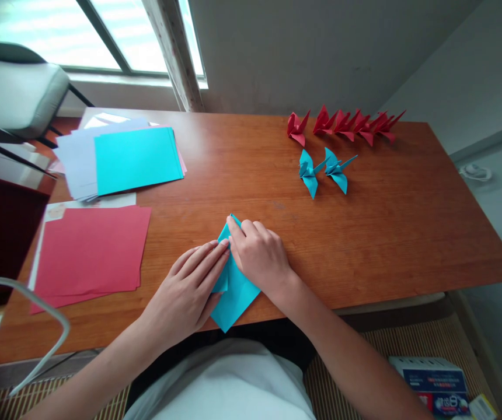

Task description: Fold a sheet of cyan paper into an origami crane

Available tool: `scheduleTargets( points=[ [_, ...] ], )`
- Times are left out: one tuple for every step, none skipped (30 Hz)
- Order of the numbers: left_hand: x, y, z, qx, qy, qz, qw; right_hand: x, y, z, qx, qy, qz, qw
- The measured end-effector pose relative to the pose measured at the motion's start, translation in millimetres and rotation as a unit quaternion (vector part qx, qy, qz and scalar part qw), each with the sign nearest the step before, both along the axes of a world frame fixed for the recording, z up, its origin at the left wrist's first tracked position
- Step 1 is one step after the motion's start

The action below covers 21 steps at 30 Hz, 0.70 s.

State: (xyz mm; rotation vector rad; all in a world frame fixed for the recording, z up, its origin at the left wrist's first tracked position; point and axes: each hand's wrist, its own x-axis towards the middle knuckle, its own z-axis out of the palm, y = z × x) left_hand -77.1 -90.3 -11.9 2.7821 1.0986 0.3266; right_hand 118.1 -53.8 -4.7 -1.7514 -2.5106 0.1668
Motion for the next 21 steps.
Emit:
scheduleTargets(
  points=[
    [0,0,1.0,-0.001,0.009,0.004,1.0,1,1,1.7,-0.009,0.002,0.0,1.0],
    [0,-1,2.4,-0.004,0.018,0.009,1.0,1,2,3.6,-0.021,0.006,0.0,1.0],
    [0,-1,4.1,-0.008,0.027,0.013,1.0,2,4,5.7,-0.033,0.01,-0.001,0.999],
    [0,-1,6.1,-0.013,0.034,0.015,0.999,3,6,7.9,-0.047,0.017,-0.003,0.999],
    [1,-1,8.1,-0.017,0.04,0.015,0.999,3,9,10.2,-0.06,0.025,-0.005,0.998],
    [1,-1,10.1,-0.019,0.044,0.015,0.999,4,12,12.4,-0.071,0.035,-0.009,0.997],
    [2,-1,12.1,-0.021,0.047,0.015,0.999,5,15,14.5,-0.081,0.046,-0.011,0.996],
    [3,-1,13.8,-0.024,0.051,0.015,0.998,5,20,16.5,-0.09,0.057,-0.012,0.994],
    [3,-1,15.2,-0.025,0.055,0.015,0.998,6,24,18.4,-0.097,0.067,-0.013,0.993],
    [3,0,16.4,-0.026,0.058,0.015,0.998,6,30,20.4,-0.105,0.074,-0.011,0.992],
    [4,0,17.4,-0.026,0.063,0.015,0.998,6,36,22.4,-0.114,0.079,-0.007,0.99],
    [4,0,18.2,-0.027,0.069,0.014,0.997,6,42,24.6,-0.124,0.081,-0.001,0.989],
    [4,0,19.0,-0.028,0.074,0.013,0.997,6,49,27.0,-0.135,0.079,0.009,0.988],
    [4,0,19.7,-0.029,0.079,0.011,0.996,5,56,29.6,-0.145,0.073,0.02,0.987],
    [5,0,20.3,-0.03,0.084,0.01,0.996,4,63,32.3,-0.157,0.062,0.033,0.985],
    [5,0,20.9,-0.031,0.09,0.008,0.995,2,70,35.1,-0.168,0.045,0.048,0.984],
    [5,0,21.5,-0.032,0.095,0.007,0.995,0,76,37.9,-0.175,0.024,0.061,0.982],
    [5,0,22.0,-0.033,0.1,0.006,0.994,-2,81,40.5,-0.178,0.001,0.076,0.981],
    [5,0,22.4,-0.034,0.106,0.006,0.994,-4,86,42.9,-0.178,-0.02,0.092,0.979],
    [5,0,22.7,-0.034,0.11,0.007,0.993,-7,90,45.1,-0.177,-0.038,0.107,0.978],
    [6,0,22.9,-0.033,0.114,0.007,0.993,-10,93,47.1,-0.174,-0.054,0.122,0.976]
  ],
)
